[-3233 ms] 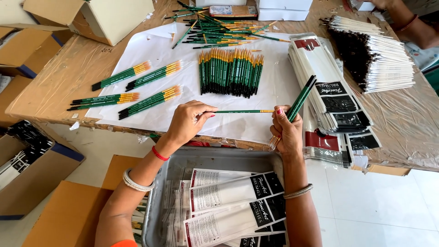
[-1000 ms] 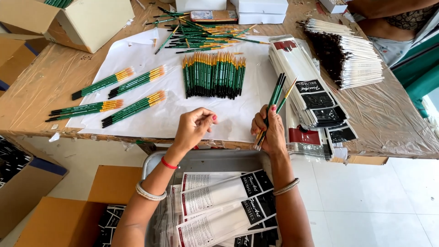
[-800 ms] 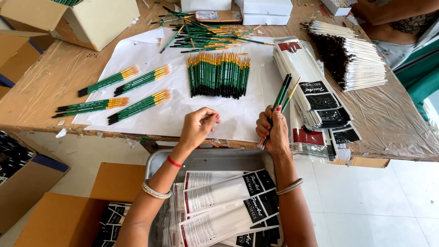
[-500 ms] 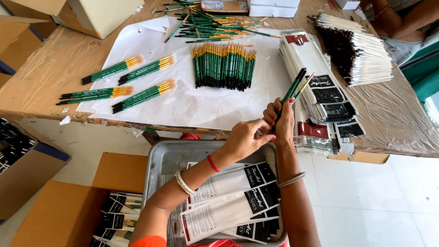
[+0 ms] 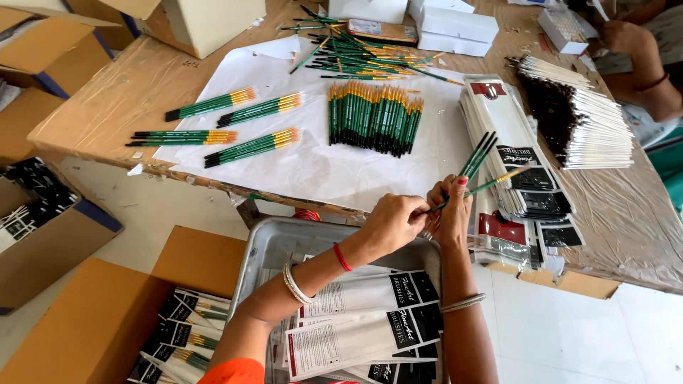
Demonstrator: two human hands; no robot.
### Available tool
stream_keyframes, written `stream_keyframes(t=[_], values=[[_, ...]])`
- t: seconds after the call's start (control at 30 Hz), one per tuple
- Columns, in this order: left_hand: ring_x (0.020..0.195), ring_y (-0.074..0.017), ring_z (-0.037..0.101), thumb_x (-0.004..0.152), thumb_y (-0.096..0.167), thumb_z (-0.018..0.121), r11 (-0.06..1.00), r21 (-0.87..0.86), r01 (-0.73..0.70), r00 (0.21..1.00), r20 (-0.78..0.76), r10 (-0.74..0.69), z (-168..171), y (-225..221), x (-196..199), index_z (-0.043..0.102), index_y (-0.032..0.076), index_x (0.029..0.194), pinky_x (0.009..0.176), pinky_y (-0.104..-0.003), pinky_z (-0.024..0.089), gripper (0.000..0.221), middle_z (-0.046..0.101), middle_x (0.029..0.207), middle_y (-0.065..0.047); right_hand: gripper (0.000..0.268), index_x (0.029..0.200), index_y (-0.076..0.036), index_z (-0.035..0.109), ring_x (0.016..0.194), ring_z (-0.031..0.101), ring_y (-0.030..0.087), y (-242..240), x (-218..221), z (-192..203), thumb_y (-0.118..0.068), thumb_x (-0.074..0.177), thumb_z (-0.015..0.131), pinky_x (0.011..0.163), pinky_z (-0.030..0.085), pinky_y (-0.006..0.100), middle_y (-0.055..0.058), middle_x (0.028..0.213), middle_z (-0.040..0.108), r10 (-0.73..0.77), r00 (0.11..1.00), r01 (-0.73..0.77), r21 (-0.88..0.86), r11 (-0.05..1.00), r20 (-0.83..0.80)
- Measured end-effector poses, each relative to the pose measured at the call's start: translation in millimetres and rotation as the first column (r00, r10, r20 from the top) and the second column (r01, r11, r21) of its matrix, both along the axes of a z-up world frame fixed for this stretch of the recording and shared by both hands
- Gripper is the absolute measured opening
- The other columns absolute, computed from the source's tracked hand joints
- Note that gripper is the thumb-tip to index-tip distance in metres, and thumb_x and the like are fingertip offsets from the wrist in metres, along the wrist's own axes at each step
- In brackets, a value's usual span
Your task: The person sorts bundles of paintbrushes and places them into plastic sleeves with printed labels by hand, then puts the packaged brushes into a metal tray.
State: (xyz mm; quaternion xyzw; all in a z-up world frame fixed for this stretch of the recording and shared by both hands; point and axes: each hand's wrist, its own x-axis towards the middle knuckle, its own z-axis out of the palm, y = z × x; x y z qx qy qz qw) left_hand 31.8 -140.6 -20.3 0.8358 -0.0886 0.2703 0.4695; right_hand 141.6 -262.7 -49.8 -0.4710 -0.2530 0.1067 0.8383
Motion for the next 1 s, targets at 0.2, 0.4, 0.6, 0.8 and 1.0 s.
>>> stream_keyframes(t=[0.2, 0.4, 0.6, 0.8, 1.0], values=[[0.057, -0.0154, 0.066, 0.090, 0.001, 0.071, 0.997, -0.075, -0.007, 0.997, 0.077, 0.013, 23.3, 65.7, -41.1, 0.078, -0.002, 0.097, 0.052, -0.027, 0.052, 0.010, 0.076, 0.082, -0.012, 0.045, 0.086, -0.014, 0.044, 0.050, 0.033, 0.004, -10.5, 2.2, -12.3, -0.050, 0.096, 0.068, 0.040, 0.029, 0.022, -0.006, 0.065, 0.037, 0.260, 0.963, -0.261, -0.001, 0.965, 0.074], [0.070, -0.0086, 0.068, 0.095, 0.001, 0.067, 0.993, -0.090, 0.074, 0.996, 0.048, -0.070, 43.1, 136.5, -111.3, 0.075, 0.000, 0.101, 0.062, -0.021, 0.057, 0.010, 0.075, 0.089, -0.007, 0.039, 0.100, -0.008, 0.061, 0.042, 0.039, 0.005, -49.7, 6.9, -30.2, -0.042, 0.088, 0.078, 0.033, 0.034, 0.020, -0.004, 0.058, 0.044, 0.568, 0.804, -0.576, -0.006, 0.817, 0.179], [0.069, -0.0101, 0.065, 0.093, 0.003, 0.070, 0.975, -0.030, 0.219, 0.969, -0.107, -0.221, 66.4, 137.5, -136.3, 0.075, -0.001, 0.096, 0.062, -0.024, 0.052, 0.006, 0.074, 0.083, -0.006, 0.061, 0.121, -0.002, 0.070, 0.042, 0.040, 0.006, -50.9, -58.3, -19.3, -0.051, 0.085, 0.071, 0.035, 0.033, 0.023, -0.004, 0.058, 0.045, 0.714, 0.700, -0.616, -0.504, 0.606, 0.004], [0.079, -0.0091, 0.067, 0.097, 0.006, 0.070, 0.971, -0.014, 0.239, 0.968, 0.076, -0.238, 54.2, 115.4, -115.6, 0.069, 0.002, 0.115, 0.070, -0.024, 0.055, 0.018, 0.074, 0.095, -0.005, 0.043, 0.080, -0.005, 0.059, 0.046, 0.047, 0.009, -32.1, -104.1, -41.7, -0.042, 0.102, 0.063, 0.039, 0.042, 0.027, -0.002, 0.059, 0.047, 0.616, 0.787, -0.423, -0.698, 0.579, 0.034], [0.075, -0.0048, 0.067, 0.094, 0.013, 0.073, 0.971, -0.195, 0.140, 0.990, 0.049, -0.133, 27.0, 144.7, -67.0, 0.056, 0.002, 0.136, 0.065, -0.021, 0.056, 0.047, 0.073, 0.105, -0.005, 0.040, 0.085, -0.008, 0.057, 0.047, 0.049, 0.008, -18.6, -46.5, 49.8, -0.025, 0.115, 0.040, 0.037, 0.040, 0.022, 0.000, 0.068, 0.055, -0.025, 0.686, 0.351, -0.302, 0.886, 0.727]])
